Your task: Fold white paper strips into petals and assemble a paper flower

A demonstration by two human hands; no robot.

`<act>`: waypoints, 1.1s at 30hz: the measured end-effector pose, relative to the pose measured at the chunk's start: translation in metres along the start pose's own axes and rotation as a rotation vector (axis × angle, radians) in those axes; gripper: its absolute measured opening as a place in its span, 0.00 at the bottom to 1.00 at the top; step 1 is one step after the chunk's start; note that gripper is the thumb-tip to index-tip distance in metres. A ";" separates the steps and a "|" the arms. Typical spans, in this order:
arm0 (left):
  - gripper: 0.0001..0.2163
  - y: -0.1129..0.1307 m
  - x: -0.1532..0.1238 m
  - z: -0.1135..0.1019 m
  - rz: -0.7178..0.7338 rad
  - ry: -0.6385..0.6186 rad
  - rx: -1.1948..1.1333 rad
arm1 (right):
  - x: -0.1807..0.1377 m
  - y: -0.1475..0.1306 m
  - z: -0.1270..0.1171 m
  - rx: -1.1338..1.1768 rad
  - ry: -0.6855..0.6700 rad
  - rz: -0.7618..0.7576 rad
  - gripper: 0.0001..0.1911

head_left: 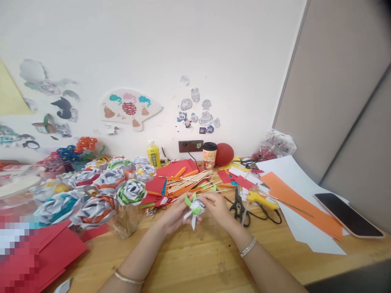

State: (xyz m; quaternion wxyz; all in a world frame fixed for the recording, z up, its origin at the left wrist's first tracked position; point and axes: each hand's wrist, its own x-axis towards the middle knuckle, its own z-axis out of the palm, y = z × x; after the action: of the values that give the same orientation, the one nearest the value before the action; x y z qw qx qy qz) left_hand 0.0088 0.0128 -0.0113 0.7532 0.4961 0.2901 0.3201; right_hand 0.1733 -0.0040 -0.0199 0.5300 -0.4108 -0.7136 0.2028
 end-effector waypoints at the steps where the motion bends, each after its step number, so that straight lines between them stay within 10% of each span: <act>1: 0.13 0.000 0.000 0.002 0.020 0.002 0.009 | 0.000 -0.001 0.000 -0.020 -0.007 -0.020 0.10; 11: 0.14 0.000 0.002 0.011 0.141 0.039 -0.033 | -0.002 -0.008 -0.007 -0.209 -0.057 -0.336 0.12; 21: 0.12 0.006 -0.002 0.009 0.226 0.089 0.000 | -0.004 -0.012 -0.003 0.000 -0.048 -0.168 0.14; 33: 0.13 0.007 -0.007 0.016 0.244 0.131 0.091 | -0.006 -0.014 -0.005 -0.085 -0.048 -0.318 0.12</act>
State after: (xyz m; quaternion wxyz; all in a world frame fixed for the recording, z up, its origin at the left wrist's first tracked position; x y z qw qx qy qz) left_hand 0.0151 0.0010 0.0012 0.6648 0.5393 0.2904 0.4277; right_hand 0.1733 -0.0175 -0.0111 0.5203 -0.3097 -0.7901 0.0958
